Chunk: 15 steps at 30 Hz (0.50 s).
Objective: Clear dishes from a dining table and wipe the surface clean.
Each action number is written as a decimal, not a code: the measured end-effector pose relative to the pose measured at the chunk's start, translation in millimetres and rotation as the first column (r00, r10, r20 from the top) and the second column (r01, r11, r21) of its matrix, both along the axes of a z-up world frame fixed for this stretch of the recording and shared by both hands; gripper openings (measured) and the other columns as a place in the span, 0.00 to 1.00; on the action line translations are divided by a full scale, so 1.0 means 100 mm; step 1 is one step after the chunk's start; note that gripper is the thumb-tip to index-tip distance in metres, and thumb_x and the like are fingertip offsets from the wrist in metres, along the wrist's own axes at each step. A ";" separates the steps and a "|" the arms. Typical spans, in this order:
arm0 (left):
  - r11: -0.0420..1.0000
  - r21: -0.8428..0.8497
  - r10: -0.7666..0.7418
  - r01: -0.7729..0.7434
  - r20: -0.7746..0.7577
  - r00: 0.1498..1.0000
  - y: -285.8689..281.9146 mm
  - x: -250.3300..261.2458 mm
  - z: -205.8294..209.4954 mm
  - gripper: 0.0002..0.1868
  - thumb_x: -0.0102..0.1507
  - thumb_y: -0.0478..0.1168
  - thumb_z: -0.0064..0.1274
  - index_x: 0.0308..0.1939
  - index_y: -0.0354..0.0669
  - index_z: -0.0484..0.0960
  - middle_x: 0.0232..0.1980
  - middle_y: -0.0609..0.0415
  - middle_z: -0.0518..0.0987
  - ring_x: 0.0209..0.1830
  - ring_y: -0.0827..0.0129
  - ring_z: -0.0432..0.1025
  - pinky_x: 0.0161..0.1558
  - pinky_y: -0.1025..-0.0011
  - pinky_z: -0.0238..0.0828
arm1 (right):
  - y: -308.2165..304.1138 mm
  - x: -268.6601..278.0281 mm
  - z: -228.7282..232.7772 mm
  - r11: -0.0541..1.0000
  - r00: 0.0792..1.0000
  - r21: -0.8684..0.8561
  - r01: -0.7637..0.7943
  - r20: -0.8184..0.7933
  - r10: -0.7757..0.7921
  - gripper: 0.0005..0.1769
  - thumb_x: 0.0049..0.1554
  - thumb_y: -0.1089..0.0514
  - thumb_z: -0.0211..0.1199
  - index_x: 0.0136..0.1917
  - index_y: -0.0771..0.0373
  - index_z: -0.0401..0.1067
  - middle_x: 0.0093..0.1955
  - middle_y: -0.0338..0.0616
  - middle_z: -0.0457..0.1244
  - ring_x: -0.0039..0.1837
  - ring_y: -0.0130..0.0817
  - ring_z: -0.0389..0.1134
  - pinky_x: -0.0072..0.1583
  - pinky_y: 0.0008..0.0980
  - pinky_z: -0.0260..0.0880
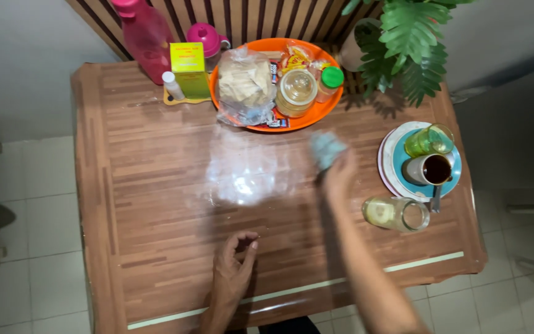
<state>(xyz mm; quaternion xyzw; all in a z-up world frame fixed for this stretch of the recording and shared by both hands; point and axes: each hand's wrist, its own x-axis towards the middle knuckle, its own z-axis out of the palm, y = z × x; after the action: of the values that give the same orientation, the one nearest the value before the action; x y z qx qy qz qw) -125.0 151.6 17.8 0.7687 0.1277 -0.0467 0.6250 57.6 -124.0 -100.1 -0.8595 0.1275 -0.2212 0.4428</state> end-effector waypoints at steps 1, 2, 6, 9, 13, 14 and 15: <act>1.000 0.003 0.001 -0.001 0.001 1.000 0.05 -0.01 0.02 0.09 0.65 0.38 0.56 0.48 0.40 0.83 0.47 0.51 0.85 0.49 0.66 0.79 0.51 0.71 0.76 | -0.17 0.21 -0.01 1.000 1.000 0.003 -0.001 0.001 0.001 0.19 0.65 0.62 0.50 0.66 0.76 0.66 0.61 0.61 0.65 0.63 0.51 0.66 0.65 0.47 0.64; 1.000 0.007 0.023 -0.023 -0.023 0.999 0.10 -0.01 0.04 0.10 0.65 0.38 0.57 0.48 0.40 0.83 0.47 0.51 0.85 0.49 0.66 0.78 0.49 0.71 0.76 | -0.33 0.42 -0.03 0.989 1.000 -0.147 -0.002 -0.021 -0.001 0.19 0.64 0.62 0.52 0.65 0.74 0.69 0.60 0.63 0.64 0.61 0.55 0.65 0.63 0.48 0.63; 0.996 -0.014 0.089 -0.091 -0.111 0.990 0.27 -0.08 0.06 0.10 0.64 0.38 0.56 0.47 0.39 0.84 0.47 0.51 0.83 0.47 0.68 0.79 0.48 0.72 0.78 | -0.55 1.08 -0.72 0.882 0.998 -0.469 0.051 0.004 -0.055 0.12 0.58 0.58 0.61 0.50 0.71 0.73 0.54 0.63 0.63 0.54 0.57 0.64 0.56 0.51 0.64; 0.988 -0.049 0.141 -0.150 -0.154 0.978 0.36 -0.12 -0.05 0.10 0.63 0.37 0.56 0.47 0.38 0.83 0.45 0.53 0.84 0.45 0.70 0.80 0.46 0.72 0.78 | 0.28 0.81 -0.99 0.963 0.976 -0.249 -0.107 0.158 0.149 0.08 0.66 0.60 0.47 0.48 0.66 0.64 0.47 0.42 0.55 0.50 0.37 0.56 0.52 0.41 0.61; 0.987 -0.048 0.148 -0.155 -0.128 0.981 0.36 -0.08 -0.18 0.09 0.64 0.37 0.56 0.47 0.38 0.84 0.44 0.51 0.85 0.42 0.68 0.80 0.45 0.72 0.78 | 1.42 -0.12 -0.77 0.848 0.911 0.470 -0.245 -0.188 0.367 0.20 0.69 0.53 0.44 0.61 0.70 0.69 0.60 0.43 0.64 0.63 0.36 0.61 0.67 0.37 0.60; 0.993 -0.046 0.101 -0.107 -0.115 0.988 0.34 -0.05 -0.15 0.10 0.65 0.37 0.56 0.48 0.39 0.84 0.45 0.52 0.84 0.44 0.69 0.80 0.46 0.72 0.78 | 1.56 -0.36 -0.49 0.860 0.872 0.274 -0.430 -0.123 0.475 0.20 0.70 0.53 0.45 0.61 0.66 0.72 0.59 0.46 0.65 0.62 0.40 0.63 0.66 0.38 0.63; 0.998 -0.042 0.051 -0.055 -0.101 0.994 0.33 -0.02 -0.12 0.10 0.65 0.37 0.55 0.49 0.39 0.83 0.46 0.53 0.84 0.46 0.70 0.79 0.48 0.73 0.78 | 1.72 -0.60 -0.22 0.815 0.811 0.055 -0.576 -0.083 0.579 0.20 0.70 0.53 0.46 0.60 0.63 0.76 0.57 0.49 0.67 0.62 0.44 0.66 0.64 0.39 0.67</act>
<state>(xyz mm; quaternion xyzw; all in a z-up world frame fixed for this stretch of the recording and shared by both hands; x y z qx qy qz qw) -126.8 185.0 6.1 0.7477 0.1780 -0.0713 0.6358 -1.9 48.0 -122.2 -0.8610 -0.1154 -0.0332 0.4942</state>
